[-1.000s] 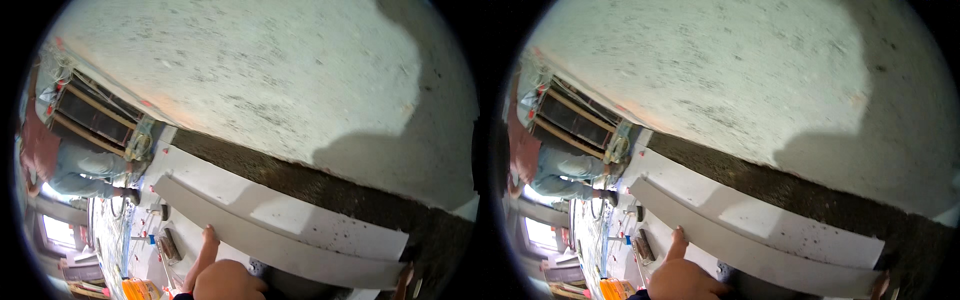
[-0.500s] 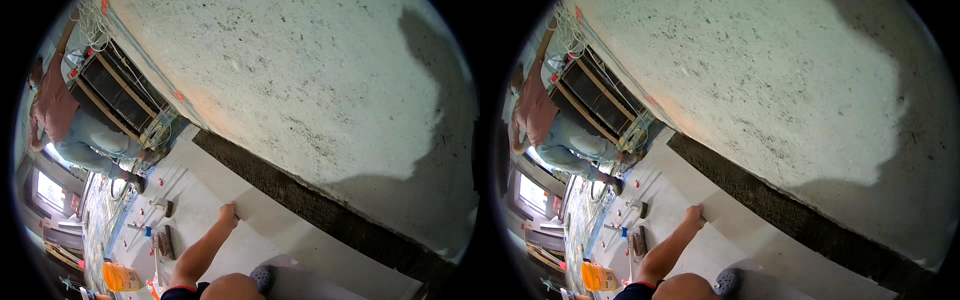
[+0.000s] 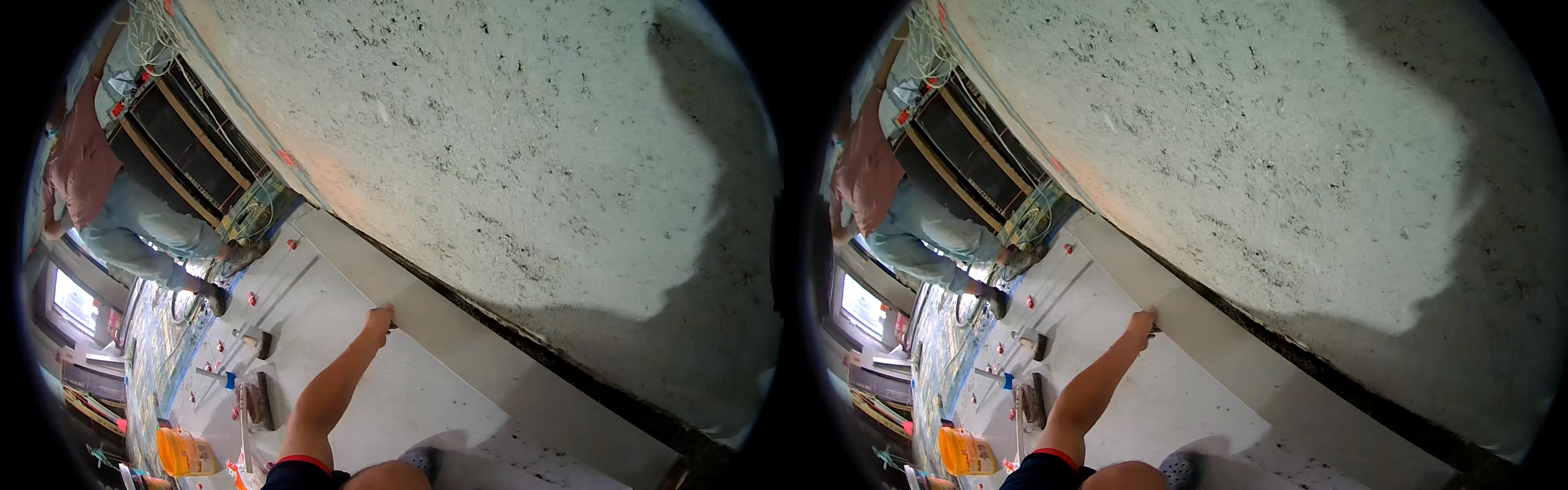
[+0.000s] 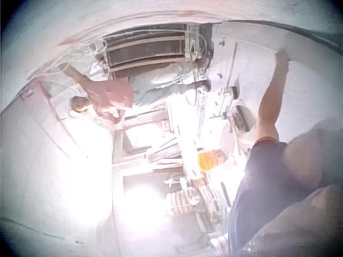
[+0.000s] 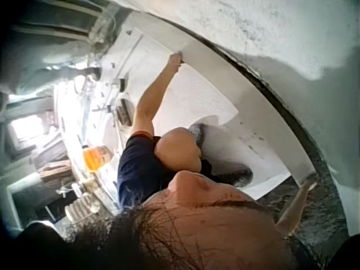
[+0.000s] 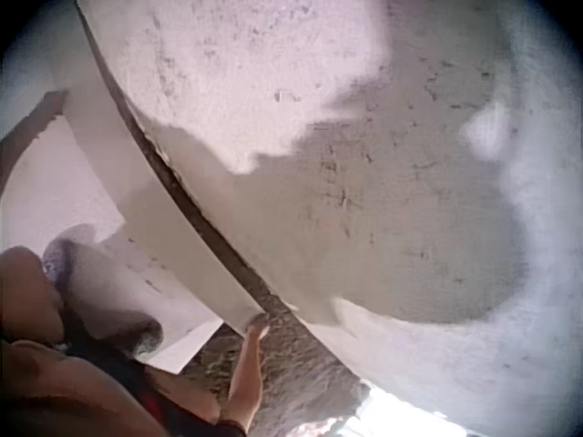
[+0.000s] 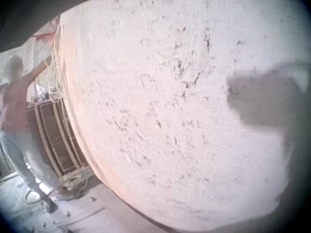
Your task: The person applies mortar to the floor using a notched trowel and places large floor tiles into position, using leveling clips and spacers to align them.
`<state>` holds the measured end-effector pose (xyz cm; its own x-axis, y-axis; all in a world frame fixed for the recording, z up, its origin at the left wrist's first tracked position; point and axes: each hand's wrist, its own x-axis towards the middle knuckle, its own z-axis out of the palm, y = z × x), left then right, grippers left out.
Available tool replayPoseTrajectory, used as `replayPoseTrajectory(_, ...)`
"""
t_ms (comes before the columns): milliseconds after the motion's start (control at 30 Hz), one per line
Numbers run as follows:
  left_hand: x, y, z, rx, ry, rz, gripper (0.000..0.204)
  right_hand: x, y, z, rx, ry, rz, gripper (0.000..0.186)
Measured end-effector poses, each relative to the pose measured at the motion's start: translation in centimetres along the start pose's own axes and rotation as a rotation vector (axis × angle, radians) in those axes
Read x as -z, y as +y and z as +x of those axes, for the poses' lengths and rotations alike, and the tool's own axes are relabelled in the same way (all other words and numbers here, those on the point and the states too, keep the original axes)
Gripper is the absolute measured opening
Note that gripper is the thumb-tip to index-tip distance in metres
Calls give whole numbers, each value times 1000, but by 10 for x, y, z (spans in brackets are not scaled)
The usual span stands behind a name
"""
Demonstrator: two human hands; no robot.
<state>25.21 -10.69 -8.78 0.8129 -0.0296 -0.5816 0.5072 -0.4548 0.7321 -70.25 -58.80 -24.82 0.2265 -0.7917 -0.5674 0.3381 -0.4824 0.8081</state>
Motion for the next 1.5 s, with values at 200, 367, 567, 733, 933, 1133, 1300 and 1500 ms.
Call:
replayPoseTrajectory(200, -1, 2, 13, -4, 30, -6, 31, 30, 17, 14, 75, -3, 23, 60)
replayPoseTrajectory(367, -3, 4, 24, 46, 46, -98, 26, 54, 45, 15, -1, -31, 340, 59)
replayPoseTrajectory(567, -4, 4, 38, 84, 50, -126, 19, 98, 69, -2, -574, -126, 2189, 57)
replayPoseTrajectory(733, -2, 1, 52, 106, -3, -145, 17, 128, 81, -11, -663, -87, 2420, 56)
replayPoseTrajectory(933, 0, 3, 58, 126, -5, -114, 10, 148, 94, -17, -693, -59, 2469, 55)
replayPoseTrajectory(1133, 0, 9, 50, 129, 33, -153, 9, 159, 101, -20, -709, -58, 2471, 53)
replayPoseTrajectory(1300, -2, 13, 49, 79, 13, -188, 11, 166, 105, -18, -695, -45, 2470, 52)
replayPoseTrajectory(1500, -2, 15, 50, 79, -23, -132, 9, 173, 108, -16, -691, -14, 2551, 51)
